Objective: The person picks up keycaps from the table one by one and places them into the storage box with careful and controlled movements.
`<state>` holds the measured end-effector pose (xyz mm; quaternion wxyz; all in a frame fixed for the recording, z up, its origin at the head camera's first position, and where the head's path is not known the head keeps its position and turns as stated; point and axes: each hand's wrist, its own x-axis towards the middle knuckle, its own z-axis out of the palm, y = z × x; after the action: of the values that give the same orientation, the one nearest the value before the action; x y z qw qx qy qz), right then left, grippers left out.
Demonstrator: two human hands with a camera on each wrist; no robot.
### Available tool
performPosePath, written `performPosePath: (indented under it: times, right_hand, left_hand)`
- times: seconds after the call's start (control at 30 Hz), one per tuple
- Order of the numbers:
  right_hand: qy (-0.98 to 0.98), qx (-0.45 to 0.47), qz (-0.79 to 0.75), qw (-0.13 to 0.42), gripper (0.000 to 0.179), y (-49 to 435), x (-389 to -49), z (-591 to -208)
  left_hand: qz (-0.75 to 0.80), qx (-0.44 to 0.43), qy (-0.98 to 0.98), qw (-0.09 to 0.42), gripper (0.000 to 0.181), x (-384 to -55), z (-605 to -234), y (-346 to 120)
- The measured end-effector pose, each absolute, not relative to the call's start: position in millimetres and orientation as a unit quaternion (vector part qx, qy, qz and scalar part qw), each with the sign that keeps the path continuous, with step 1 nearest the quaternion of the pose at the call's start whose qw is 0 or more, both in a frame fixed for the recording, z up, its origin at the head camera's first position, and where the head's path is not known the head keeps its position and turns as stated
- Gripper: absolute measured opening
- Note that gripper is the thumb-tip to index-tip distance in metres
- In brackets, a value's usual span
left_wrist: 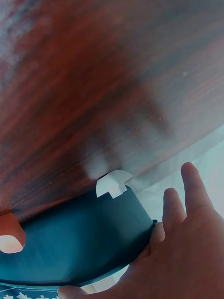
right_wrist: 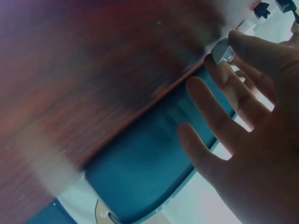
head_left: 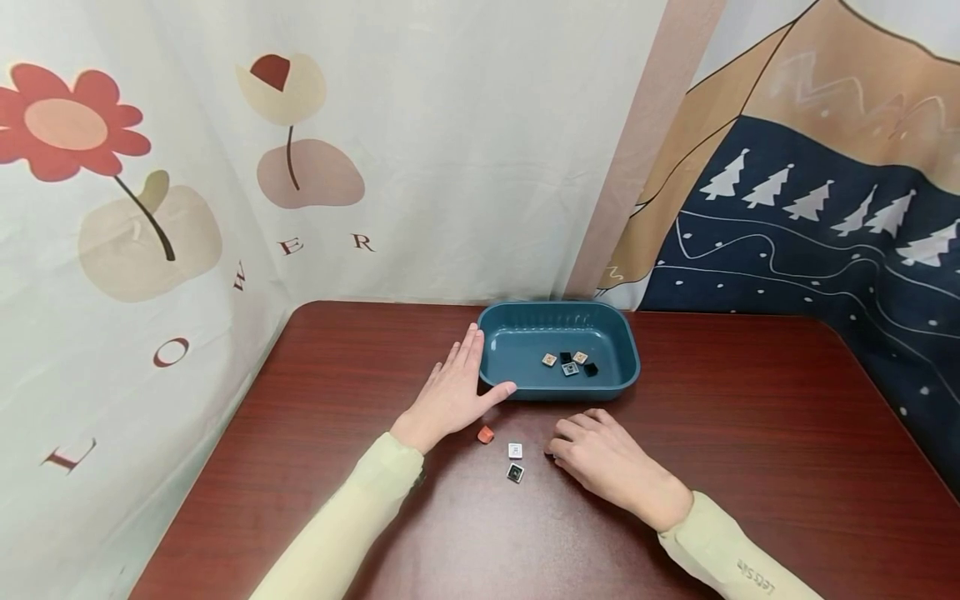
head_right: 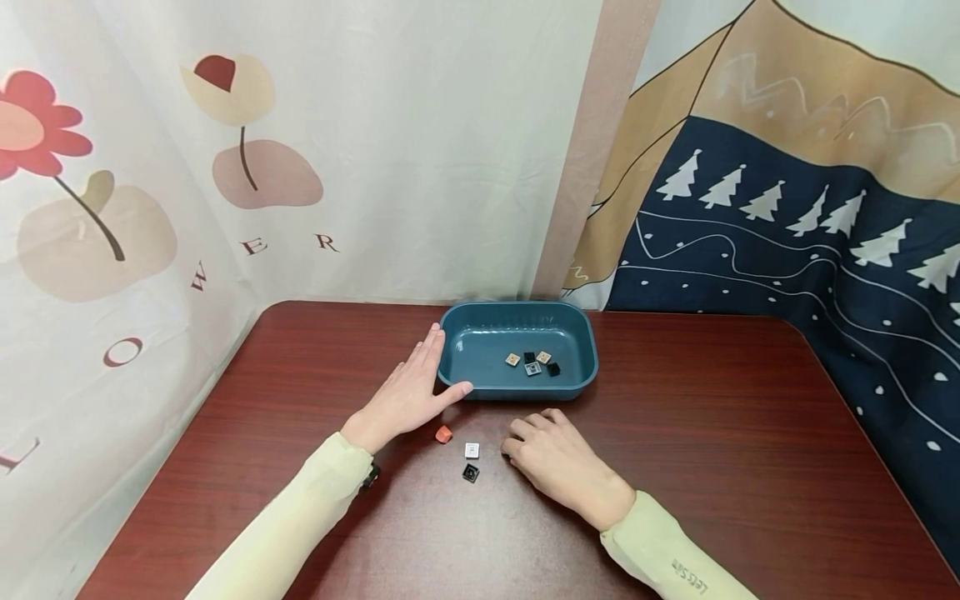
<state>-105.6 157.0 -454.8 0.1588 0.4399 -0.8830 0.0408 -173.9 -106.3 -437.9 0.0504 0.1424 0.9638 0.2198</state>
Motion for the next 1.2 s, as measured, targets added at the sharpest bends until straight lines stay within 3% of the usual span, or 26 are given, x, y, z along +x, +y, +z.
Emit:
performPosePath:
  times: [0.4,1.2]
  right_hand:
    - [-0.891,0.427,0.049,0.148,0.005,161.6,-105.1,-450.3]
    - [-0.878,0.426,0.112,0.184,0.016,169.2,-106.0,-440.6]
  left_hand:
    - [0.219,0.143,0.964,0.053,0.107,-173.5,-437.3,-106.2]
    - [0.212,0.139,0.965,0.059,0.108,-174.1,-438.4,-106.3]
